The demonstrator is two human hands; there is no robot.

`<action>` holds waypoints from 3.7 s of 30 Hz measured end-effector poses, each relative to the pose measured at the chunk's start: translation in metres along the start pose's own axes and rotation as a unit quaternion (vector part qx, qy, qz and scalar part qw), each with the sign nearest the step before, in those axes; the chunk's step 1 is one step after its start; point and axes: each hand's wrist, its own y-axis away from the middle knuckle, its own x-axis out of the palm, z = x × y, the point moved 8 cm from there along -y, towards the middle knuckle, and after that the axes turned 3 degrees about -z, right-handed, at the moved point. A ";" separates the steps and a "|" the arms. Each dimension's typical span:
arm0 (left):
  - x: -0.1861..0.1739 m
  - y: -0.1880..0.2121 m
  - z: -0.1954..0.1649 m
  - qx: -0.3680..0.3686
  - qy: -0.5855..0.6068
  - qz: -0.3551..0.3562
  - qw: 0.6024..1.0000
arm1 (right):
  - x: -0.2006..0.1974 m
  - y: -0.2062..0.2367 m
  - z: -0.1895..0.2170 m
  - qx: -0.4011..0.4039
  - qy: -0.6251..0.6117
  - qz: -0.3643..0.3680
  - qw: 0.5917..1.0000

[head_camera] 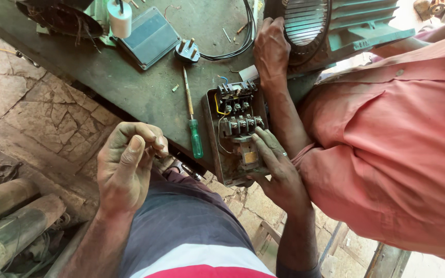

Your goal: The person repairs an electric motor starter at a cluttered workbench, using a screwdriver to work on a contactor unit and fitting small electrical components into its housing. They handle the disassembled starter, position parts, and pass components while a coworker works on the motor body beside them.

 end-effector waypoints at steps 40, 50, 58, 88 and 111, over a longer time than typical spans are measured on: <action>0.000 -0.038 0.014 0.016 -0.209 -0.050 0.976 | -0.027 0.009 -0.008 -0.045 -0.009 -0.145 0.988; -0.014 -0.086 -0.011 0.082 -0.541 -0.061 0.835 | -0.045 0.021 -0.001 -0.014 0.028 -0.255 0.966; -0.001 -0.151 0.020 0.069 -0.639 0.043 0.765 | -0.037 0.016 0.020 0.053 0.002 -0.294 0.954; -0.034 -0.177 0.045 0.149 -0.809 0.012 0.568 | 0.001 -0.009 -0.178 0.189 0.023 -0.145 0.971; -0.041 -0.186 0.047 0.162 -0.774 0.021 0.612 | -0.068 -0.001 -0.086 0.302 -0.040 -0.202 0.931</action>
